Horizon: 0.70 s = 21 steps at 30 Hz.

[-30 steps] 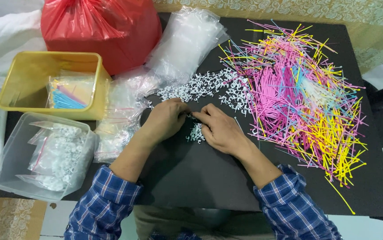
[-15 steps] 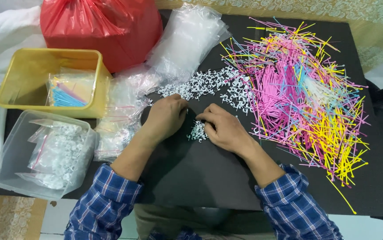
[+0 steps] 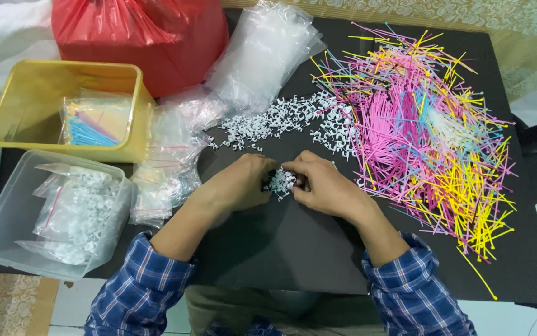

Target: Sorting and bagging small white plastic components into transparent bags on a workspace.

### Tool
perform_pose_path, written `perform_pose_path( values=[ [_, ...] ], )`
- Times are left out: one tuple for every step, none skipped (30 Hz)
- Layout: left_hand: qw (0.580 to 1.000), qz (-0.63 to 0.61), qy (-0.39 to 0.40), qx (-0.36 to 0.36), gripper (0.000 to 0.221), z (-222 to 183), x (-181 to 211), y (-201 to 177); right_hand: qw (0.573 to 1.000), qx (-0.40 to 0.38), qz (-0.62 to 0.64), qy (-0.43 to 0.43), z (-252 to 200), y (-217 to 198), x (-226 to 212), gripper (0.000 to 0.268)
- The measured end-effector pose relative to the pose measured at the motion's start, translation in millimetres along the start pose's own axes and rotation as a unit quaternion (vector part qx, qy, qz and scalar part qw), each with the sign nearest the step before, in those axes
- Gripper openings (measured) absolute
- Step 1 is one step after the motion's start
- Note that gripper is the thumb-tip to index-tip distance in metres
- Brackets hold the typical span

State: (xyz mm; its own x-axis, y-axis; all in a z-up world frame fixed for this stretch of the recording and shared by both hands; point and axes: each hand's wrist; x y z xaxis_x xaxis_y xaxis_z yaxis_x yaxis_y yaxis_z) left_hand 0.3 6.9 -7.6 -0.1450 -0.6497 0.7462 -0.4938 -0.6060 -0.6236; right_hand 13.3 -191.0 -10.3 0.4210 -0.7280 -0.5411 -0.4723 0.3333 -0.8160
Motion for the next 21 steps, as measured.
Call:
perform_pose_path(
  values=[
    [1.000,0.000,-0.001,0.001,0.050,-2.2,1.0,-1.4,1.000,-0.001,0.000,-0.001,0.1,-0.2,0.2,0.054],
    [1.000,-0.010,-0.001,-0.001,0.049,-4.4,2.0,-3.6,1.000,0.005,0.008,-0.001,0.4,-0.5,0.1,0.051],
    [1.000,-0.019,-0.002,-0.002,0.048,-6.5,3.3,-5.7,1.000,0.012,0.017,-0.002,0.6,-1.0,0.0,0.048],
    [1.000,-0.018,-0.001,-0.003,0.048,-9.0,8.4,-9.6,1.000,0.013,0.018,-0.001,-0.9,-3.5,-1.2,0.048],
    [0.999,-0.039,-0.011,-0.012,0.054,-11.6,13.7,-13.6,1.000,0.006,0.030,0.001,-2.6,-6.2,-2.5,0.051],
    [0.998,-0.058,-0.021,-0.019,0.060,-13.8,19.1,-18.7,0.999,0.000,0.042,0.002,-3.2,-9.7,-3.9,0.055],
    [0.998,-0.056,-0.020,-0.018,0.060,-10.4,15.8,-14.3,0.999,0.002,0.042,0.002,-3.4,-9.2,-3.3,0.055],
    [0.999,-0.048,-0.010,-0.008,0.060,-7.9,11.9,-9.6,0.999,-0.005,0.037,0.002,-3.4,-8.0,-3.1,0.059],
    [0.999,-0.040,0.000,0.002,0.060,-5.7,7.9,-5.1,0.999,-0.013,0.032,0.002,-3.3,-6.7,-3.3,0.064],
    [0.999,-0.039,-0.002,0.005,0.060,-2.4,0.5,0.9,0.999,-0.013,0.032,-0.003,-4.1,-6.6,-6.5,0.064],
    [0.999,-0.043,0.011,0.015,0.054,0.5,-7.3,6.5,1.000,-0.002,0.030,-0.005,-4.9,-6.3,-10.1,0.062],
    [0.998,-0.048,0.023,0.028,0.048,2.8,-15.4,12.0,1.000,0.008,0.027,-0.009,-4.8,-6.3,-14.0,0.059],
    [0.998,-0.047,0.020,0.034,0.048,1.1,-13.9,9.7,1.000,0.006,0.026,-0.016,-3.1,-5.1,-11.8,0.059],
    [0.998,-0.049,0.025,0.035,0.048,0.1,-12.0,7.8,0.999,0.014,0.027,-0.017,-2.4,-3.7,-9.2,0.057],
    [0.998,-0.050,0.030,0.036,0.048,-0.7,-10.0,6.1,0.999,0.021,0.029,-0.018,-1.7,-2.5,-6.4,0.056],
    [0.998,-0.049,0.028,0.040,0.048,-4.4,-5.3,0.3,0.999,0.021,0.028,-0.022,-1.2,-1.6,-4.1,0.056],
    [0.997,-0.048,0.039,0.040,0.049,-8.0,-0.5,-5.2,0.998,0.031,0.047,-0.025,-0.9,-0.7,-1.6,0.055],
    [0.997,-0.048,0.051,0.039,0.051,-11.6,4.6,-10.3,0.997,0.040,0.066,-0.026,-1.3,0.4,1.0,0.054],
    [0.997,-0.047,0.050,0.042,0.051,-11.9,2.3,-13.8,0.997,0.040,0.066,-0.029,0.4,1.5,0.5,0.054],
    [0.996,-0.032,0.039,0.070,0.047,-11.6,0.0,-17.4,0.996,0.061,0.058,-0.036,1.7,2.7,0.1,0.050],
    [0.995,-0.017,0.029,0.098,0.043,-11.3,-2.2,-20.9,0.994,0.083,0.051,-0.043,3.0,3.8,-0.2,0.046]
  ],
)
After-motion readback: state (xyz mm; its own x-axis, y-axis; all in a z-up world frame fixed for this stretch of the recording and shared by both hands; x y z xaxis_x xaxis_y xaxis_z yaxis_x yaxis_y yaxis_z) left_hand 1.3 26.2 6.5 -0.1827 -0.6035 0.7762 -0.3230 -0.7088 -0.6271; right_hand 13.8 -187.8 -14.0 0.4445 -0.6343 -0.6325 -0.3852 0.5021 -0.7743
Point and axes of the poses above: each hand's wrist, its own z-axis towards the middle knuckle, its own y-axis out of the palm, x = y × z, and after that the axes turned 14 degrees about -z, right-handed
